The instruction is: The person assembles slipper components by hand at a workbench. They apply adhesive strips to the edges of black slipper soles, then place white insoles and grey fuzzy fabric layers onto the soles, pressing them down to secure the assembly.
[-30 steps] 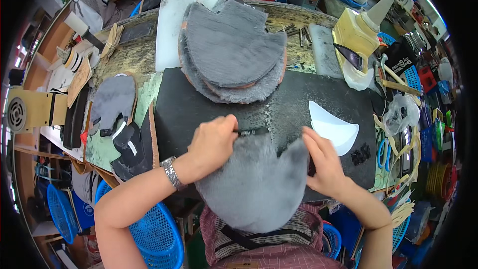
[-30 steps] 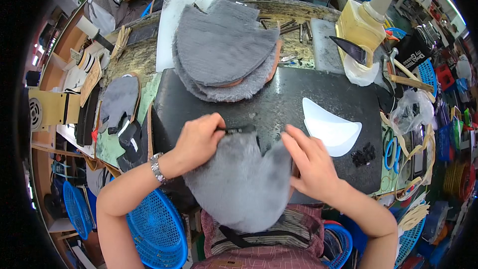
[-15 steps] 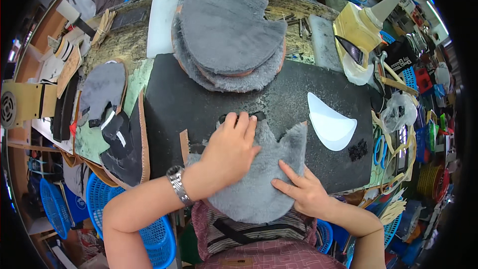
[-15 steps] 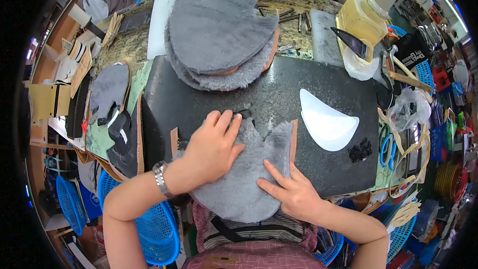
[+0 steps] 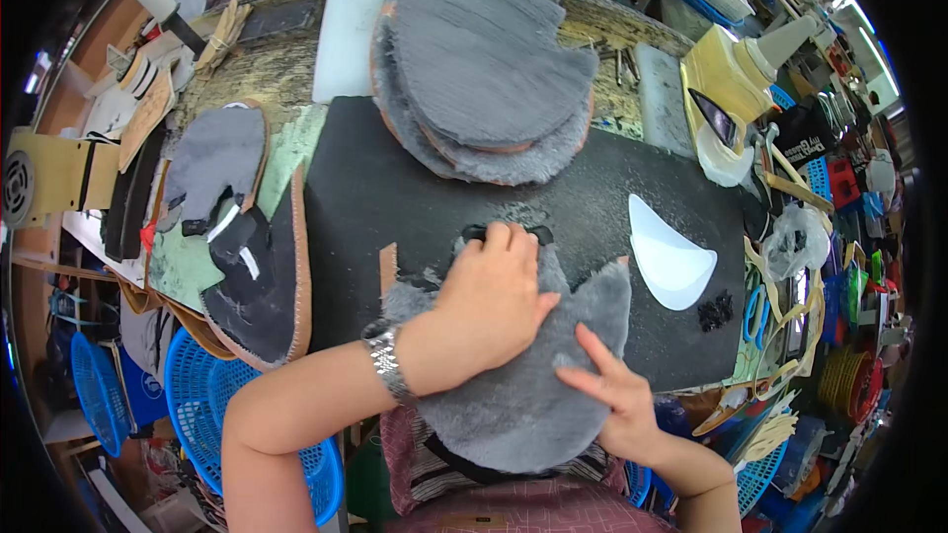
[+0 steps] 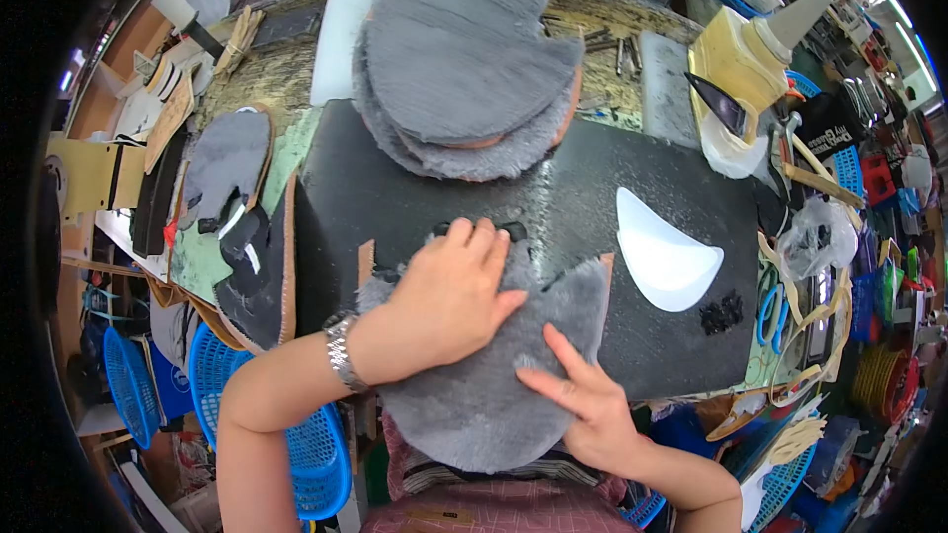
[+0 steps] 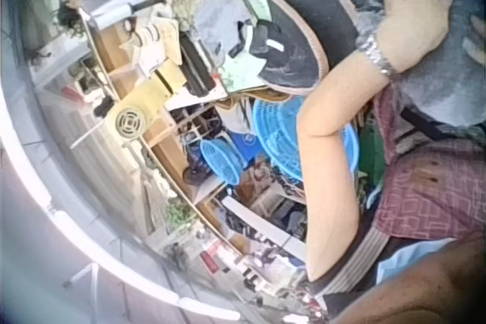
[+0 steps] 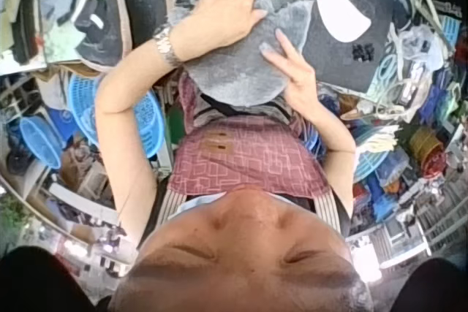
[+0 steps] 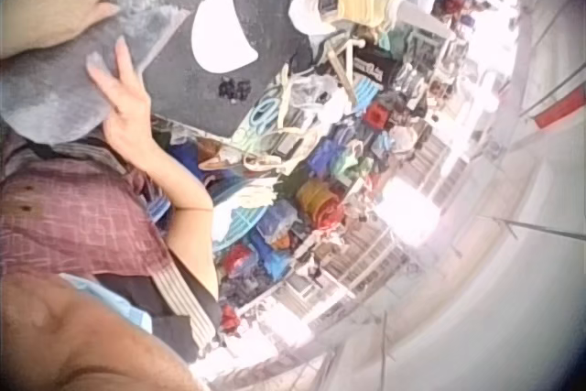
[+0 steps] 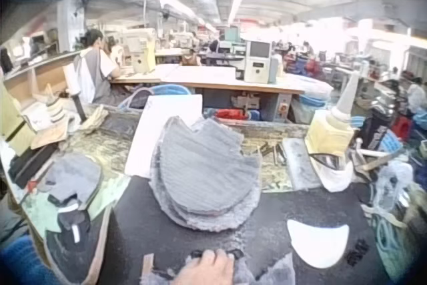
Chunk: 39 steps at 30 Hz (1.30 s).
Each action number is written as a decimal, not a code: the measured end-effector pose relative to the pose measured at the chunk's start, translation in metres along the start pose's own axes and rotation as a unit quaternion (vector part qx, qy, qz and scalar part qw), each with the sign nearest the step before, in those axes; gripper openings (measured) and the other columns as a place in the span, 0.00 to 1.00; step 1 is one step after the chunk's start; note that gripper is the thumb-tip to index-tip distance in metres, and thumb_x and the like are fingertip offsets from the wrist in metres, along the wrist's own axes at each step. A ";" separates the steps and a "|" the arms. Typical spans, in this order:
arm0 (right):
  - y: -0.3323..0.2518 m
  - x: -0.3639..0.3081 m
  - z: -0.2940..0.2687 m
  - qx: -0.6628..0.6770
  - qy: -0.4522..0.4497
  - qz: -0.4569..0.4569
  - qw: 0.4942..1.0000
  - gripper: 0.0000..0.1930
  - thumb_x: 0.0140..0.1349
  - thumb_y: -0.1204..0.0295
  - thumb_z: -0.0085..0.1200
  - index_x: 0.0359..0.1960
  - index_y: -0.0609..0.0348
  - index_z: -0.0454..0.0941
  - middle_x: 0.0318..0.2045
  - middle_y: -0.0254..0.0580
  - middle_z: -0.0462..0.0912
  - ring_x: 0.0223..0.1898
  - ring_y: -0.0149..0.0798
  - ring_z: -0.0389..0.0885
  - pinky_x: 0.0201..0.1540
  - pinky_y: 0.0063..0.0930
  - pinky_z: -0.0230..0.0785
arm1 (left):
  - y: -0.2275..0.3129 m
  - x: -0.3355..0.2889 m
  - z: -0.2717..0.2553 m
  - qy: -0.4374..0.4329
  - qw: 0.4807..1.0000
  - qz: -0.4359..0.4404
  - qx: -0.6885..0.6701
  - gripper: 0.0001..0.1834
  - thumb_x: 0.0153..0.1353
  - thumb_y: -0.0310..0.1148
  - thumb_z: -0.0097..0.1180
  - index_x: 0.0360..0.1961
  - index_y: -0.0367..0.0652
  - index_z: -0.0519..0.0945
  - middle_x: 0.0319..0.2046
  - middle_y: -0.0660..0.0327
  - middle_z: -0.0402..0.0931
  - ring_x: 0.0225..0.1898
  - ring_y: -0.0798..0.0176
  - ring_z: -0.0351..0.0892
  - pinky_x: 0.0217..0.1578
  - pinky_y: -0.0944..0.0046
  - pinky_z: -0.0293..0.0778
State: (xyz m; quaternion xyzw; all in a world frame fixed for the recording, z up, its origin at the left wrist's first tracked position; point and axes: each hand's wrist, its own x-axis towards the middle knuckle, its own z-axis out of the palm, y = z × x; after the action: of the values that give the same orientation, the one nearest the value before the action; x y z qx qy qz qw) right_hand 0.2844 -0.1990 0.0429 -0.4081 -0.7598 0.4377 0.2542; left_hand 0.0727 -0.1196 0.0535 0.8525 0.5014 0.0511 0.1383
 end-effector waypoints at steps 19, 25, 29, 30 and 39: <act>0.024 0.030 -0.023 -0.409 0.080 -0.116 0.902 0.22 0.43 0.82 0.53 0.44 0.61 0.77 0.56 0.59 0.68 0.54 0.55 0.72 0.54 0.44 0.66 | 0.005 -0.017 0.038 0.131 0.990 0.045 -0.040 0.32 0.56 0.48 0.53 0.59 0.43 0.68 0.62 0.48 0.59 0.64 0.44 0.55 0.61 0.45 0.51; 0.043 0.029 -0.034 -0.536 0.112 -0.318 0.774 0.07 0.48 0.77 0.56 0.31 0.62 0.80 0.46 0.44 0.78 0.40 0.39 0.79 0.44 0.29 0.72 | 0.006 -0.017 0.032 0.120 0.989 0.069 -0.055 0.33 0.54 0.50 0.54 0.58 0.43 0.69 0.61 0.49 0.60 0.64 0.45 0.56 0.61 0.44 0.50; 0.042 0.033 -0.042 -0.426 0.020 -0.254 0.868 0.11 0.44 0.75 0.56 0.32 0.64 0.79 0.45 0.46 0.78 0.34 0.39 0.77 0.36 0.27 0.75 | 0.007 -0.019 0.038 0.086 0.983 0.153 -0.058 0.32 0.54 0.50 0.54 0.58 0.45 0.69 0.61 0.51 0.62 0.63 0.48 0.58 0.62 0.46 0.50; 0.040 0.038 -0.043 -0.417 0.027 -0.291 0.860 0.12 0.43 0.75 0.55 0.32 0.64 0.79 0.44 0.46 0.78 0.34 0.39 0.78 0.36 0.27 0.75 | 0.007 -0.019 0.041 0.076 0.981 0.171 -0.056 0.32 0.54 0.50 0.54 0.58 0.46 0.69 0.60 0.52 0.62 0.63 0.49 0.58 0.62 0.46 0.50; 0.027 0.029 -0.033 -0.472 0.004 -0.248 0.846 0.15 0.42 0.74 0.54 0.33 0.69 0.77 0.34 0.49 0.79 0.35 0.43 0.79 0.40 0.30 0.75 | 0.008 -0.015 0.035 0.033 0.979 0.191 -0.060 0.31 0.53 0.53 0.55 0.58 0.56 0.70 0.61 0.54 0.62 0.64 0.49 0.56 0.61 0.43 0.48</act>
State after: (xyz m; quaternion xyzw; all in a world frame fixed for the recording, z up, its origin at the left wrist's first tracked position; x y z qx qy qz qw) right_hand 0.3046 -0.1519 0.0364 -0.2787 -0.9495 -0.0532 0.1338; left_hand 0.0797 -0.1431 0.0236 0.9208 0.3293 0.1349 0.1598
